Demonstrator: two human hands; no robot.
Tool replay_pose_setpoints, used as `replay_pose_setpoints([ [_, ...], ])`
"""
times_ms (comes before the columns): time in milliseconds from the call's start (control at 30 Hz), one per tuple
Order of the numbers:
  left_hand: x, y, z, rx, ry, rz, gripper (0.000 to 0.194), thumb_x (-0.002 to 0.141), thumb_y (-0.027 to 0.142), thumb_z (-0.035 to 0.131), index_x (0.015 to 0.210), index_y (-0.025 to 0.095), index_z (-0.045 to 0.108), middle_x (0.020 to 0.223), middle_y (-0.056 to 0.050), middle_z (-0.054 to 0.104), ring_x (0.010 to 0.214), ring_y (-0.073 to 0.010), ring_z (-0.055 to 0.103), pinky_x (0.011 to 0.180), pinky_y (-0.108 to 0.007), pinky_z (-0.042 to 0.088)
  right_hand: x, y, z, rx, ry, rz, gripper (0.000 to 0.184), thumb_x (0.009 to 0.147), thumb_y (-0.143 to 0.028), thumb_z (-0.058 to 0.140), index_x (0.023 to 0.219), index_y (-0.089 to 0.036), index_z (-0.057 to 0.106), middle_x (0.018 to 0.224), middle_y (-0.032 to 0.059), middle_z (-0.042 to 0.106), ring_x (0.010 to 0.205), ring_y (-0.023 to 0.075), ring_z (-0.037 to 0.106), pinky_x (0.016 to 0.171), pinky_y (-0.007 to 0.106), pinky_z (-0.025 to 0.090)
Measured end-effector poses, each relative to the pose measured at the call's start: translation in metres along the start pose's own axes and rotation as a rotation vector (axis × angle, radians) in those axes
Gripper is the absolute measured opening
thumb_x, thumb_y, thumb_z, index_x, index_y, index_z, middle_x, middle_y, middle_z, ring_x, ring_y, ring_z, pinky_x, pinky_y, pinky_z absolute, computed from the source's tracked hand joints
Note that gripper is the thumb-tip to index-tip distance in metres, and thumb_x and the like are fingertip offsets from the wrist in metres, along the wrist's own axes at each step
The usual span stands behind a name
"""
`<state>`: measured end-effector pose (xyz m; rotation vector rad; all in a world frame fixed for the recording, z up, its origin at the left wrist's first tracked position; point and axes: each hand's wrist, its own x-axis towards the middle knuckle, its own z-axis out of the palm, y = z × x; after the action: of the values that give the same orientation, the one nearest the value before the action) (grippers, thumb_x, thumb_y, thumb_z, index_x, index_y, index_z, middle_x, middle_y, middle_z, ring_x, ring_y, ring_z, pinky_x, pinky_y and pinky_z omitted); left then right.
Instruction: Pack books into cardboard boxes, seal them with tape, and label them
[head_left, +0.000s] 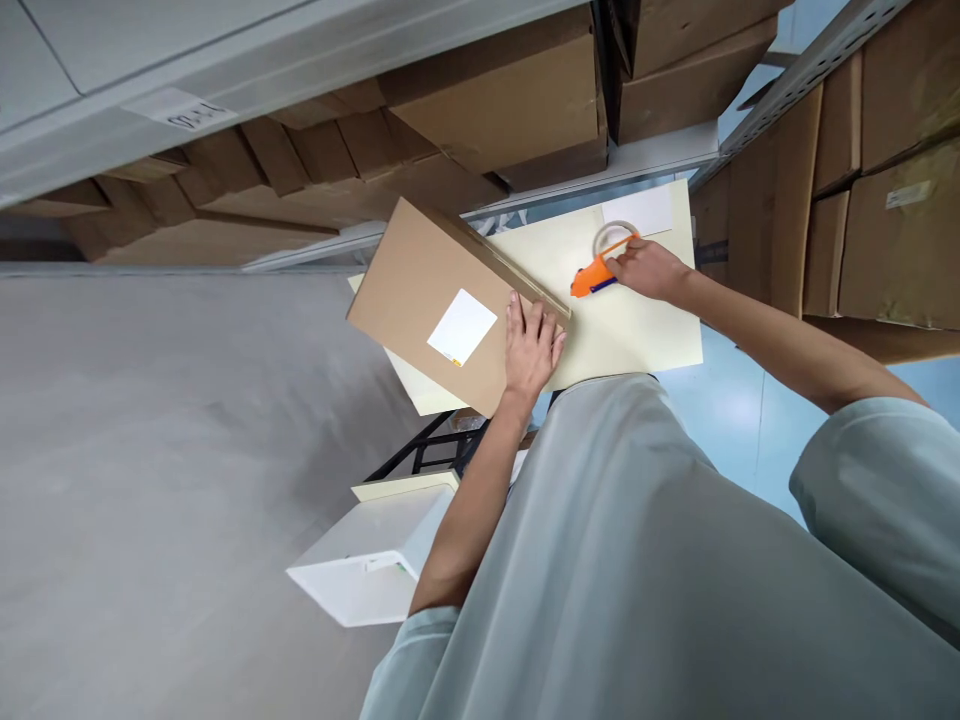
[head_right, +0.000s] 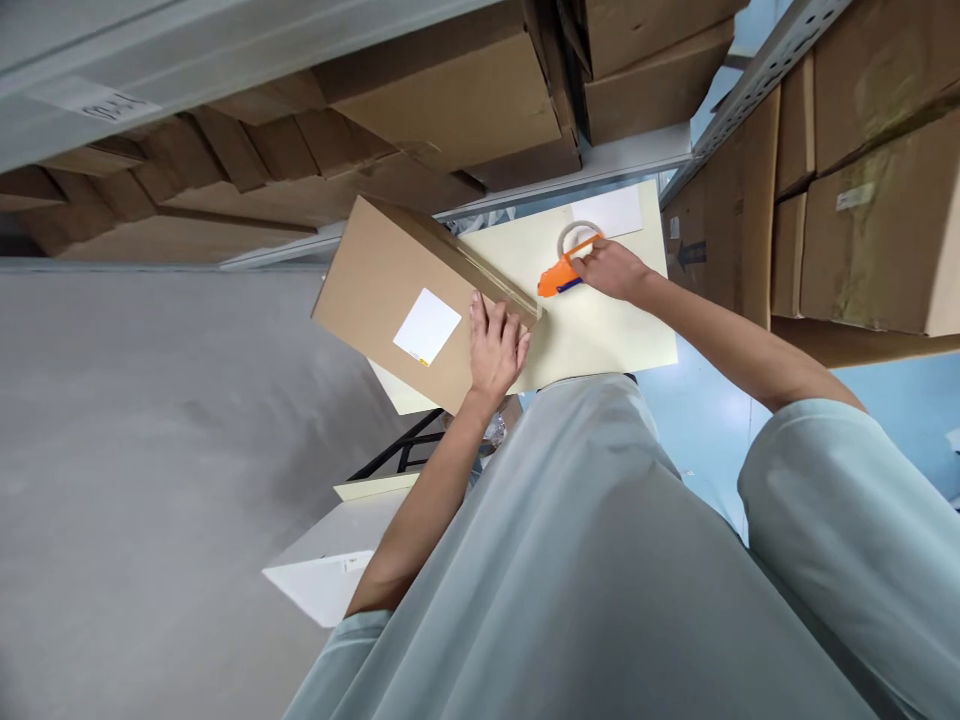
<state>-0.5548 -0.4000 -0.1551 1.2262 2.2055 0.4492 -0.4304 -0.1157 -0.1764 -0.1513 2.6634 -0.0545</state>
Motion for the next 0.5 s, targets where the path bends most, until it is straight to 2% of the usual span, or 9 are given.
replay_pose_setpoints([
  [100, -0.002, -0.003, 0.006, -0.056, 0.058, 0.004, 0.047, 0.107, 0.052, 0.050, 0.143, 0.029, 0.067, 0.168, -0.007, 0.054, 0.173, -0.0280, -0.003, 0.143, -0.056, 0.002, 0.028, -0.003, -0.004, -0.010, 0.015, -0.063, 0.041, 0.105, -0.007, 0.033, 0.137, -0.002, 0.059, 0.109, 0.0184, 0.082, 0.094, 0.0263, 0.074, 0.100, 0.039, 0.044],
  [233, -0.002, -0.009, 0.012, -0.161, 0.151, 0.034, 0.045, 0.103, 0.055, 0.054, 0.142, 0.037, 0.066, 0.165, -0.003, 0.057, 0.173, -0.0273, 0.003, 0.143, -0.060, 0.004, 0.048, -0.010, -0.007, 0.005, -0.014, -0.113, 0.041, 0.105, -0.008, 0.036, 0.139, -0.004, 0.060, 0.106, 0.0162, 0.082, 0.091, 0.0243, 0.074, 0.101, 0.041, 0.043],
  [367, -0.002, -0.011, 0.015, -0.180, 0.180, 0.026, 0.043, 0.103, 0.057, 0.054, 0.138, 0.036, 0.067, 0.163, -0.004, 0.059, 0.173, -0.0281, 0.004, 0.143, -0.061, 0.006, 0.044, -0.018, -0.019, 0.114, -0.102, -0.046, 0.042, 0.106, -0.017, 0.044, 0.142, -0.004, 0.060, 0.107, 0.0174, 0.082, 0.098, 0.0282, 0.073, 0.099, 0.042, 0.044],
  [500, 0.000, -0.012, 0.017, -0.159, 0.196, 0.044, 0.042, 0.106, 0.057, 0.051, 0.134, 0.031, 0.068, 0.160, -0.006, 0.061, 0.173, -0.0280, 0.004, 0.143, -0.060, 0.006, 0.026, -0.031, -0.035, 0.253, -0.152, 0.037, 0.044, 0.105, -0.029, 0.049, 0.131, 0.002, 0.067, 0.107, 0.0266, 0.079, 0.102, 0.0361, 0.073, 0.092, 0.044, 0.047],
])
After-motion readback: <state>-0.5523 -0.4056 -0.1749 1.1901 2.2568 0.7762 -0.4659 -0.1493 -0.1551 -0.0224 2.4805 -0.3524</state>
